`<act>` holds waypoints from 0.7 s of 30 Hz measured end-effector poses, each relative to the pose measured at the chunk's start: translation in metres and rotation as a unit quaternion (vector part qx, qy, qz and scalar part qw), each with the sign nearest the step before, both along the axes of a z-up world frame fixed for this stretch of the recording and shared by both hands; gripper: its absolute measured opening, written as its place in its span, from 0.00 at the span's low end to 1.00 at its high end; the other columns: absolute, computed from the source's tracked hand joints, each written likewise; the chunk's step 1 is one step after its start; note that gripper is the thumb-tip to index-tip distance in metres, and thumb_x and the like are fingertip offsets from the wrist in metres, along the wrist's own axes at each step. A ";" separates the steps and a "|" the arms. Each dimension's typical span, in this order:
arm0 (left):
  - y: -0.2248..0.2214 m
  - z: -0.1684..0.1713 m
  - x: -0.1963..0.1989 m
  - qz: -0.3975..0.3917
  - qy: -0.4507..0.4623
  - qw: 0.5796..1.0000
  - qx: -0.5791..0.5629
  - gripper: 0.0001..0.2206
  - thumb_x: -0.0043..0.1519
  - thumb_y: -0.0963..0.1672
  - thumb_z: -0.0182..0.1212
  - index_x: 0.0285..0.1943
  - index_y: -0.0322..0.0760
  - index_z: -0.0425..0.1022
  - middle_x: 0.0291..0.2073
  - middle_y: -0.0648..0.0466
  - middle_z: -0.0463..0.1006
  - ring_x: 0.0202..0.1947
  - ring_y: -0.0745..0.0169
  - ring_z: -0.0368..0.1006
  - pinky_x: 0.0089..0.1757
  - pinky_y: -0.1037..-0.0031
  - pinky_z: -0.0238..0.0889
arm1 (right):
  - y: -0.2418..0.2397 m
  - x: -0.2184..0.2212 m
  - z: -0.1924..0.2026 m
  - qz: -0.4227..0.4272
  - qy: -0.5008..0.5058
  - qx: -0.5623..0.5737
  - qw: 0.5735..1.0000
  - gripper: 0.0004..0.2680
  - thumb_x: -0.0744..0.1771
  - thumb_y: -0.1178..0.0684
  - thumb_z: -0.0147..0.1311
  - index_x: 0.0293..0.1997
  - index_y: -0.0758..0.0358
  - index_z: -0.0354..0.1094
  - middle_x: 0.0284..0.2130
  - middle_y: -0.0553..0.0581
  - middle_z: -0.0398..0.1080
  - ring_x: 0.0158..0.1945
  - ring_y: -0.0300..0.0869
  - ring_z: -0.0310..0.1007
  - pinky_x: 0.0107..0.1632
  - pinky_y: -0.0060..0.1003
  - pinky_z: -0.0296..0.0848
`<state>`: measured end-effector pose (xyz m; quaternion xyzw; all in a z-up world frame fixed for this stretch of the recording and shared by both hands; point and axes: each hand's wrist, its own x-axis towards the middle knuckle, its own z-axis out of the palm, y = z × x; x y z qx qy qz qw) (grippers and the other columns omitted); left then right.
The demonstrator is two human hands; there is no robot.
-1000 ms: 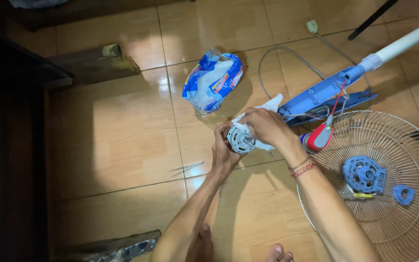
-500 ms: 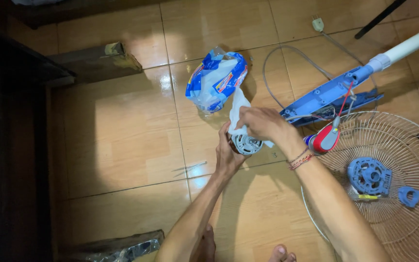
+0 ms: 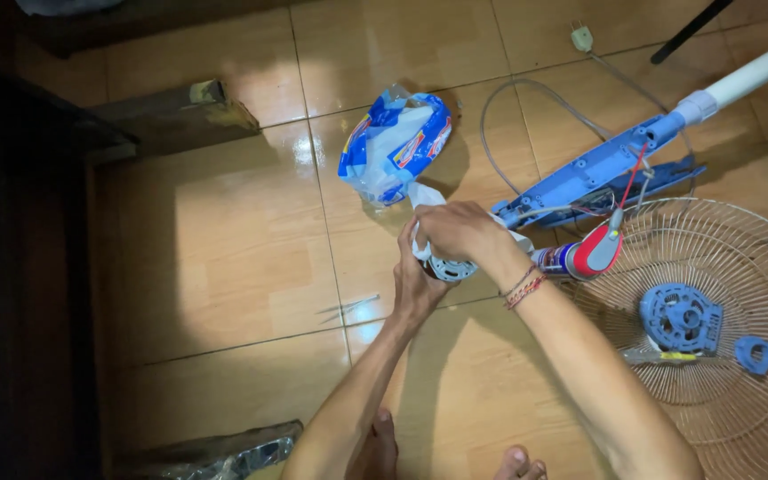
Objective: Cleaning and lubricating a fan motor assembly before reattaching it to the fan stand.
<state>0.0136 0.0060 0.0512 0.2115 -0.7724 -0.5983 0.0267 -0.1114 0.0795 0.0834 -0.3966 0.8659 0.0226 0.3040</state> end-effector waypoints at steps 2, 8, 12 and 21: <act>0.004 -0.017 0.004 0.003 0.024 1.000 -0.001 0.53 0.39 0.44 0.75 0.76 0.56 0.46 0.56 0.41 0.78 0.56 0.34 0.74 0.56 0.50 0.68 | 0.007 0.002 0.017 -0.048 -0.011 -0.023 0.999 0.13 0.64 0.56 0.50 0.42 0.36 0.80 0.49 0.52 0.76 0.51 0.59 0.77 0.54 0.56 0.77; 0.005 -0.023 0.001 0.003 0.095 0.995 -0.006 0.51 0.39 0.41 0.75 0.75 0.48 0.49 0.60 0.49 0.76 0.58 0.42 0.74 0.57 0.55 0.67 | 0.049 -0.028 0.009 -0.139 0.038 -0.089 0.986 0.12 0.64 0.59 0.49 0.39 0.43 0.81 0.45 0.52 0.75 0.45 0.58 0.78 0.46 0.54 0.78; 0.003 -0.020 0.001 -0.006 0.094 0.995 -0.011 0.51 0.39 0.41 0.74 0.75 0.45 0.49 0.62 0.50 0.75 0.59 0.43 0.73 0.59 0.56 0.67 | 0.072 -0.022 0.031 -0.163 0.019 -0.131 0.978 0.14 0.65 0.63 0.47 0.38 0.48 0.82 0.45 0.56 0.76 0.46 0.61 0.77 0.45 0.54 0.77; 0.006 -0.034 -0.001 0.006 0.121 0.992 -0.022 0.50 0.38 0.40 0.75 0.74 0.46 0.52 0.61 0.49 0.76 0.57 0.42 0.74 0.55 0.58 0.71 | 0.067 -0.005 0.022 -0.117 0.044 -0.189 0.974 0.07 0.67 0.57 0.54 0.48 0.55 0.73 0.42 0.67 0.78 0.48 0.66 0.77 0.45 0.58 0.78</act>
